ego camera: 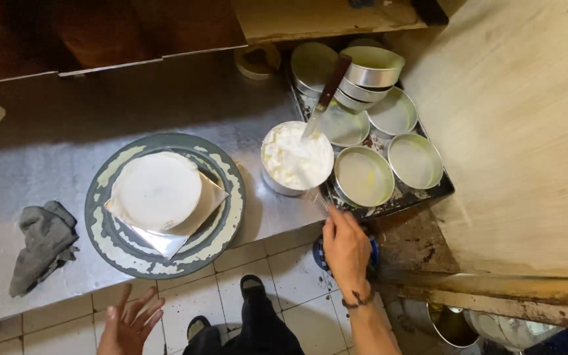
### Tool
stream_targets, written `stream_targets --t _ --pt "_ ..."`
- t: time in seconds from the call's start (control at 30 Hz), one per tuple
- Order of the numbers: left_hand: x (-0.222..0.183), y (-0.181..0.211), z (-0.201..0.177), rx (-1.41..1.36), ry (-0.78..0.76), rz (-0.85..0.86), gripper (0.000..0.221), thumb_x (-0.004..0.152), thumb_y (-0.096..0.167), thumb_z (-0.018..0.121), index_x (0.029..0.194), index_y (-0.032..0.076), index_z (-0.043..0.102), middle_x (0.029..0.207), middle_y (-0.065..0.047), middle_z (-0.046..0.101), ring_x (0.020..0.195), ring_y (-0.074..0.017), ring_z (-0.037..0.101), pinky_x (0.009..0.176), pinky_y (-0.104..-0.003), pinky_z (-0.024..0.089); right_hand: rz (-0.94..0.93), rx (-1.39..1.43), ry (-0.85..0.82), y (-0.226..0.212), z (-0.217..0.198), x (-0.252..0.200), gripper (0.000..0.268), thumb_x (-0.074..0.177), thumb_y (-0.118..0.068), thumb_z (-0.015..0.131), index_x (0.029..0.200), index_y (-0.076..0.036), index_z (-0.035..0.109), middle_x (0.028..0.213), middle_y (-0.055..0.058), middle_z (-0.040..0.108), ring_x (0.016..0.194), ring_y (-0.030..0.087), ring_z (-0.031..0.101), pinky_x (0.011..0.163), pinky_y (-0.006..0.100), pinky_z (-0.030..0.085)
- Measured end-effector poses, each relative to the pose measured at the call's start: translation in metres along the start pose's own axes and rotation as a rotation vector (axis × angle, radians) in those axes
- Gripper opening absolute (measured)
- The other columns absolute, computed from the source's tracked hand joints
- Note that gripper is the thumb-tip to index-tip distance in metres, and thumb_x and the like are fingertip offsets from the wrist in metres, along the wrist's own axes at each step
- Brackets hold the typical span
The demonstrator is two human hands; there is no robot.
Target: Apply and smooth white frosting over a chocolate cake using a spatula and a turntable.
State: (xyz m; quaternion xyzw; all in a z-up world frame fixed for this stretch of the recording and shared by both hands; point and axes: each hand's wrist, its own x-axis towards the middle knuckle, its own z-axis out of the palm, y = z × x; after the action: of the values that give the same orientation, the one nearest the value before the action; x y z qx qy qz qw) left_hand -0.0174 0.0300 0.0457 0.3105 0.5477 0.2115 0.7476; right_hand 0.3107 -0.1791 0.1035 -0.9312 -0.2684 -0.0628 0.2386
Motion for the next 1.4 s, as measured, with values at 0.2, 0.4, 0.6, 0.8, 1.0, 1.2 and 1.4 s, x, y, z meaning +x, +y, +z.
stream_targets --t 0.2,0.4,0.6,0.8,1.0,1.2,1.4 --pt "-0.001 -0.024 0.028 -0.003 -0.019 -0.019 0.076 0.100 0.045 0.023 0.161 0.000 0.028 0.145 -0.033 0.050 0.127 -0.0478 0.052 0.109 -0.056 0.039 -0.214 -0.248 0.113 0.017 0.017 -0.014 0.068 0.085 0.002 0.063 0.147 -0.025 0.059 0.107 0.009 0.057 0.084 0.029 0.053 0.065 0.041 0.051" --pt "0.008 0.004 0.040 0.005 0.025 0.002 0.047 0.102 0.022 0.051 0.135 -0.010 0.059 0.116 -0.026 0.073 0.108 -0.0322 0.072 0.103 -0.042 0.053 -0.232 -0.254 -0.013 0.151 0.051 -0.097 0.070 0.078 0.000 0.066 0.142 -0.029 0.067 0.073 0.009 0.052 0.055 0.029 0.052 0.055 0.043 0.046" --pt "0.047 0.019 0.003 0.014 0.210 0.200 0.044 0.102 0.028 0.057 0.132 -0.004 0.067 0.103 -0.011 0.065 0.086 -0.0180 0.057 0.081 -0.031 0.050 0.226 0.187 -0.211 0.030 0.000 -0.102 0.039 0.092 -0.009 0.065 0.130 -0.019 0.074 0.095 0.008 0.081 0.070 0.023 0.073 0.062 0.033 0.054" --pt "0.033 0.047 0.023 0.028 0.159 0.190 0.057 0.101 0.024 0.052 0.157 0.014 0.048 0.115 -0.010 0.062 0.088 -0.0202 0.059 0.084 -0.033 0.051 0.150 -0.034 -0.312 -0.043 0.021 -0.059 0.033 0.094 -0.040 0.063 0.125 -0.034 0.073 0.066 -0.002 0.076 0.049 0.019 0.061 0.049 0.035 0.043" --pt "0.036 0.033 0.026 -0.109 0.144 0.215 0.049 0.101 0.021 0.050 0.147 0.005 0.056 0.121 -0.012 0.064 0.089 -0.0213 0.060 0.085 -0.033 0.050 0.052 0.102 -0.229 -0.073 0.036 -0.044 0.029 0.095 -0.035 0.061 0.121 -0.027 0.073 0.098 0.001 0.080 0.078 0.032 0.073 0.067 0.043 0.055" --pt "0.045 0.035 0.022 -0.058 0.170 0.226 0.052 0.103 0.032 0.047 0.146 0.004 0.056 0.136 -0.012 0.063 0.102 -0.0235 0.063 0.088 -0.036 0.052 0.066 0.112 -0.281 -0.087 0.043 -0.026 0.034 0.097 -0.033 0.057 0.129 -0.027 0.069 0.099 0.006 0.079 0.079 0.032 0.073 0.067 0.043 0.055" --pt "0.038 0.027 0.022 0.041 0.184 0.248 0.047 0.103 0.033 0.048 0.129 -0.003 0.066 0.118 -0.012 0.068 0.093 -0.0212 0.063 0.085 -0.034 0.053 0.066 0.124 -0.332 -0.078 0.053 -0.039 0.035 0.098 -0.032 0.057 0.128 -0.021 0.072 0.094 0.011 0.079 0.068 0.032 0.071 0.059 0.043 0.054"
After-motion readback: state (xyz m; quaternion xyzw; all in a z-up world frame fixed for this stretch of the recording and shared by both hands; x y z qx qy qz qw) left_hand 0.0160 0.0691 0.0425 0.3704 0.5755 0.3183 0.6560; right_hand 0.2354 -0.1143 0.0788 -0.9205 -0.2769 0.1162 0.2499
